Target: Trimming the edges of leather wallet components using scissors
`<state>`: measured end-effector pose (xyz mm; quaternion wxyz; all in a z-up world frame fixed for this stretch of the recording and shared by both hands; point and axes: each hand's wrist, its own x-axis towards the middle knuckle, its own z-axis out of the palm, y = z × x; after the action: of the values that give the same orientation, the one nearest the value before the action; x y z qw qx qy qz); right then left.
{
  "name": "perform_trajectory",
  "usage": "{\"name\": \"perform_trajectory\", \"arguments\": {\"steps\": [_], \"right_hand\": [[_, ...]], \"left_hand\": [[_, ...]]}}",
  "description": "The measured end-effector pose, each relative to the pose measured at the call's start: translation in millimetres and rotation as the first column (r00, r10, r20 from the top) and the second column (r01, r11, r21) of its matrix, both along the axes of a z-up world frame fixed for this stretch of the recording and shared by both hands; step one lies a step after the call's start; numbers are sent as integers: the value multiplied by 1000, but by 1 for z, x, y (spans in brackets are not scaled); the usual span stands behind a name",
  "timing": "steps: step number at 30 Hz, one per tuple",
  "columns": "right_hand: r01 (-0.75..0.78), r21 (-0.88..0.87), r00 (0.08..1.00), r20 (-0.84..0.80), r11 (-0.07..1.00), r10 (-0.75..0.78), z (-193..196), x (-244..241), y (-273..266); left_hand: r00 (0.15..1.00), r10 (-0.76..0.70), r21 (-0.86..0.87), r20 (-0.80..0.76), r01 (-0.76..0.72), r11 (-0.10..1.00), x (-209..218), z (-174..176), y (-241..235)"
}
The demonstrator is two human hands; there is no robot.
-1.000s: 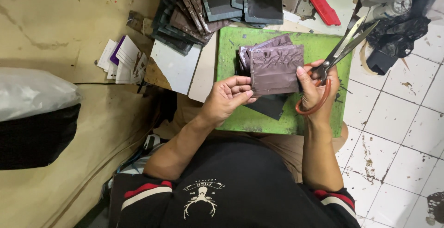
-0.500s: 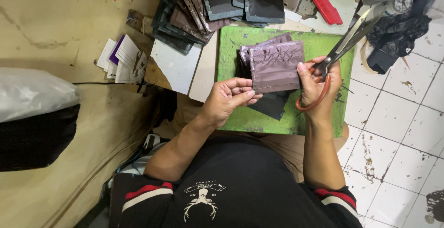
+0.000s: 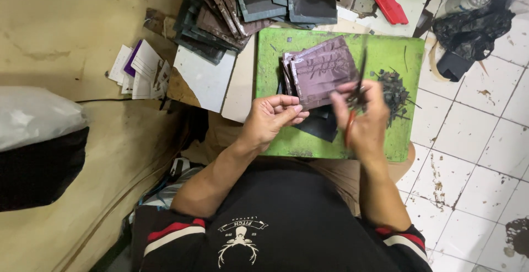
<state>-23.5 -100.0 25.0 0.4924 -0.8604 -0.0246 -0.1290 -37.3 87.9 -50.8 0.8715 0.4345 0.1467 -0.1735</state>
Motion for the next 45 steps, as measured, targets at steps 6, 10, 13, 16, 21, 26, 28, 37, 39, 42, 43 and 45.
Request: {"name": "perform_trajectory", "arguments": {"steps": [6, 10, 13, 16, 21, 26, 28, 37, 39, 42, 43, 45], "right_hand": [[-77, 31, 995, -55, 997, 79, 4, -18, 28], [-104, 15, 994, -27, 994, 105, 5, -17, 30], [-112, 17, 993, -38, 994, 112, 1, -18, 26], [-109, 45, 993, -38, 993, 111, 1, -17, 23], [-133, 51, 991, -24, 990, 135, 9, -15, 23], [-140, 62, 989, -33, 988, 142, 9, -14, 23], [-144, 66, 988, -41, 987, 147, 10, -13, 23], [-142, 184, 983, -92, 973, 161, 3, -12, 21], [-153, 160, 982, -87, 975, 168, 4, -12, 21], [-149, 155, 981, -99, 977, 165, 5, -13, 23], [-149, 155, 981, -97, 977, 165, 6, -13, 23], [-140, 147, 984, -92, 979, 154, 7, -14, 21]], "left_hand": [[999, -30, 60, 18, 28, 998, -3, -7, -4], [999, -41, 71, 34, 38, 997, -5, -7, -4], [999, -32, 68, 42, 30, 997, -5, 3, -7], [999, -20, 43, 47, 18, 999, -5, 1, -8], [994, -66, 145, 93, 52, 988, -4, 12, -5], [994, -64, 140, 94, 51, 989, -2, 11, -7], [993, -65, 145, 94, 51, 988, -3, 13, -7], [994, -60, 183, 95, 41, 982, -2, 15, -8], [991, -47, 243, 122, 16, 970, 0, 13, -9], [992, -36, 269, 118, 3, 963, 0, 12, -9], [992, -36, 269, 121, 2, 963, -1, 12, -11], [997, 5, 180, 75, -18, 983, -2, 13, -13]]}}
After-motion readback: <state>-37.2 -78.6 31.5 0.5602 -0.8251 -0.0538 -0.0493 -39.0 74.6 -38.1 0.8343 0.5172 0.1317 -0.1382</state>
